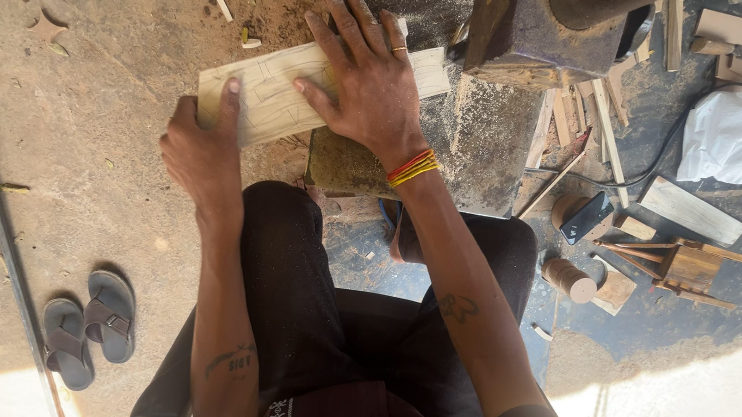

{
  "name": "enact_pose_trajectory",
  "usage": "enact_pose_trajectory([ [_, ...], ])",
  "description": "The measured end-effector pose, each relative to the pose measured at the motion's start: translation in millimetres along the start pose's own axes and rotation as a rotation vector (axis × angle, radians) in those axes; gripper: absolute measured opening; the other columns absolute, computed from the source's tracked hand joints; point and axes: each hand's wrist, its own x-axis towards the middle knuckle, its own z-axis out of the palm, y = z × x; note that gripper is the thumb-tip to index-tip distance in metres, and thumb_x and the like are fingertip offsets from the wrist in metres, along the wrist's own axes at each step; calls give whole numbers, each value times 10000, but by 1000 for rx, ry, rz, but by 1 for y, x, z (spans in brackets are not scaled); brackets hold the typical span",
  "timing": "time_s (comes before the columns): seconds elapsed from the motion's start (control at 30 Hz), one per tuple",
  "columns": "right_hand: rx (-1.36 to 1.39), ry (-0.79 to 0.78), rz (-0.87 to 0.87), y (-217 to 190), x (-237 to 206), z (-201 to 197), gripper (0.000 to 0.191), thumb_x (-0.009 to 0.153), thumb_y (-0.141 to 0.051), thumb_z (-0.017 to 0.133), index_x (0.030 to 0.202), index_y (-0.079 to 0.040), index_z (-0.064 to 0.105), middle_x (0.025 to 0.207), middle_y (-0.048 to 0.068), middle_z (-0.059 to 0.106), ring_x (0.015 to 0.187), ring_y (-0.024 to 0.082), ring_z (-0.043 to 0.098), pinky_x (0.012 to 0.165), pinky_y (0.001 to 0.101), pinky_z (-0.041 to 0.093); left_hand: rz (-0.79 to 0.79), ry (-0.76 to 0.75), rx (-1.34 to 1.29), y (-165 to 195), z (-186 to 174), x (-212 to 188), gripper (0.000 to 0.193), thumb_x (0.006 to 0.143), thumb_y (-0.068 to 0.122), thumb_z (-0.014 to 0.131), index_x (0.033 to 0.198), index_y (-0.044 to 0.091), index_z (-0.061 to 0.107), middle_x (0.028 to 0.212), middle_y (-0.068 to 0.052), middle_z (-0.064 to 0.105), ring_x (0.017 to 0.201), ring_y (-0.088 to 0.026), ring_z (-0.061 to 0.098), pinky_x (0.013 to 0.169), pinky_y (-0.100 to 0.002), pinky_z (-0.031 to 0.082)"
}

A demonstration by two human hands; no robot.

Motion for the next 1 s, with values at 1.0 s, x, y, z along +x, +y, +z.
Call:
enact_pose_trajectory([
  [1.0, -14, 119, 56, 4, 10, 17, 686, 1054, -677, 484, 1520, -175, 528, 1652, 102, 303, 1524, 284, 332, 1254, 569, 274, 48, 26, 24, 14, -4, 28, 570, 939, 605, 780, 807, 52, 743, 574, -32, 665, 476, -147, 668, 421, -322, 495],
])
